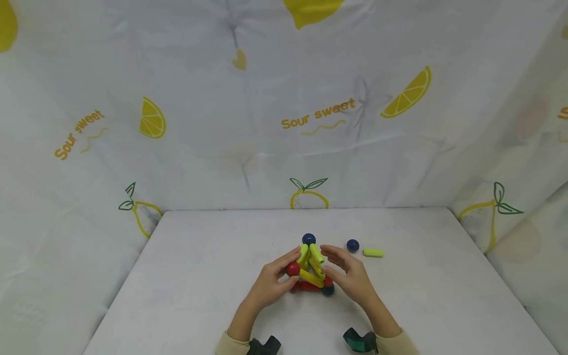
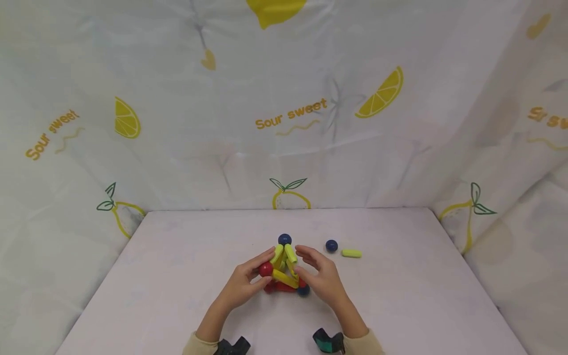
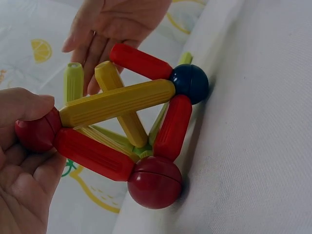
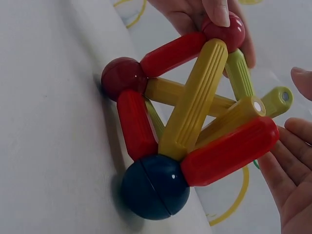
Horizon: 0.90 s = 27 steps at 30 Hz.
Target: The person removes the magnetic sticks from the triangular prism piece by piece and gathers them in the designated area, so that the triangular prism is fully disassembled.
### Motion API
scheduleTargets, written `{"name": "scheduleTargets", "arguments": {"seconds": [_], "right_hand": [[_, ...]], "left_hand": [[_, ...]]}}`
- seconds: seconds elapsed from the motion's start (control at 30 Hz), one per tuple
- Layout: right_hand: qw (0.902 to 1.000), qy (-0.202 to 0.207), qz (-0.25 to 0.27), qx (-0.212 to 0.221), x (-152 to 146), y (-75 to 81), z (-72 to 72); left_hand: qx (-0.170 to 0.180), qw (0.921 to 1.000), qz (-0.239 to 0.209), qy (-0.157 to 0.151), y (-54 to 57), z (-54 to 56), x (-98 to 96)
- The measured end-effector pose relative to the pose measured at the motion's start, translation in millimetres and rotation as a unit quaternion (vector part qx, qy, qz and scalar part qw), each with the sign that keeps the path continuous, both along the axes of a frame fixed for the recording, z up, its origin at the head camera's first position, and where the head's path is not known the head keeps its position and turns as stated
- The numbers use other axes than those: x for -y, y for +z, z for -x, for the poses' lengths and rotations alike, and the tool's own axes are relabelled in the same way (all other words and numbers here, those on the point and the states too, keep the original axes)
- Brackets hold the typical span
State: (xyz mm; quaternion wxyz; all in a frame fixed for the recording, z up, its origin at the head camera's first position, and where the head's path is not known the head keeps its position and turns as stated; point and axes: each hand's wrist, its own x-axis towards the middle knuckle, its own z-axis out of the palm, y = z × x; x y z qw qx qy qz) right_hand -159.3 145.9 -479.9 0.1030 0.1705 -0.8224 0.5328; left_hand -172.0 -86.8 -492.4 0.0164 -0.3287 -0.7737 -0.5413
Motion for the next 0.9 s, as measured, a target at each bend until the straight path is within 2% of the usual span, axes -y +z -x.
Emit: {"name": "scheduleTargets", "arguments": {"seconds": [0.13, 0.33, 0.47, 0.63, 0.9], "right_hand": [[1.0, -0.006, -0.001, -0.005, 7, 1.9, 2.5], [0.9995, -0.029, -0.005, 0.013, 17, 5.4, 5.9], [0.9986, -0.045, 0.0, 0.027, 20, 3.9, 7.2], [0.9984, -0.051, 0.013, 0.019, 20, 0.0, 7.9], [0.9973, -0.06, 0.028, 0.029, 16, -2.2, 7.9]], "left_hand": [[-0.009, 1.0, -0.001, -0.003, 4.8, -2.1, -1.0], [0.002, 0.9999, -0.009, -0.007, 18.2, -7.8, -2.4], [0.01, 0.9999, -0.01, -0.004, 11.2, -5.6, -2.2], [0.009, 0.9999, -0.012, -0.005, -0.9, -0.9, -0.8], [-0.002, 1.0, -0.008, 0.0, -4.2, -0.2, -0.9]]}}
